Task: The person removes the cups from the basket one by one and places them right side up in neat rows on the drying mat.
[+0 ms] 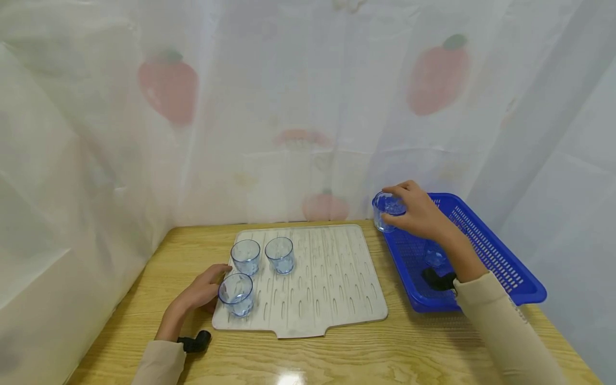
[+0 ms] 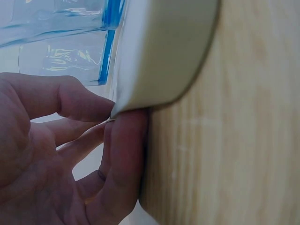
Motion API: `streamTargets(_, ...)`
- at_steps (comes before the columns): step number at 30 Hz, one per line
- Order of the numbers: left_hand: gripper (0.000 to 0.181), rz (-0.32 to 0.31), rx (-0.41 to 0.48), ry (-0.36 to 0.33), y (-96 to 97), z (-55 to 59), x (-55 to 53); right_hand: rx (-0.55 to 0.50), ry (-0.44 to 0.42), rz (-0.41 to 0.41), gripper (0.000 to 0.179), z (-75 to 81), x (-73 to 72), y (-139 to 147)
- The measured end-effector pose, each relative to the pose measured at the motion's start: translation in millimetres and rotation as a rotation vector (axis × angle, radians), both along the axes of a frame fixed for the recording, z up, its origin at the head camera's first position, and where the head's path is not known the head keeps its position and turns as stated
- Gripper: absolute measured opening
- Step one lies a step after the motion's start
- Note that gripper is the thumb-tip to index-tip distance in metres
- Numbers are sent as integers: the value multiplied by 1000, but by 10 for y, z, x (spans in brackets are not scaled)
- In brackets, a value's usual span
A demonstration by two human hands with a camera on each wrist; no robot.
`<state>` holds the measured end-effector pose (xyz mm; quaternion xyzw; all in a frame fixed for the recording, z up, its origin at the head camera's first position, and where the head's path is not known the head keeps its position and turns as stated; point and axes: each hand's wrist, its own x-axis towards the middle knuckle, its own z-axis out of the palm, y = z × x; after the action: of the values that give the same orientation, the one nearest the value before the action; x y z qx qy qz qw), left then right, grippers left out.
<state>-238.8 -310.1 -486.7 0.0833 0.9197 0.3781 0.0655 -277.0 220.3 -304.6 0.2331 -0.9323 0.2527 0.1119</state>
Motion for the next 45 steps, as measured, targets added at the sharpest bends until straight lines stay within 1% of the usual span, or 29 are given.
streamTargets(10, 60, 0, 3, -16, -1, 3, 6, 6, -6, 25, 60, -35, 107, -117)
streamTargets(19, 63, 1, 1, -22, -8, 6, 12, 10, 20, 44, 62, -54, 170, -197)
streamTargets(34, 62, 10, -6, -38, -10, 2, 0, 27, 41, 51, 63, -139, 229, -281)
streamTargets(45, 60, 6, -2, -33, -5, 17, 4, -10, 29, 65, 63, -207, 289, -367)
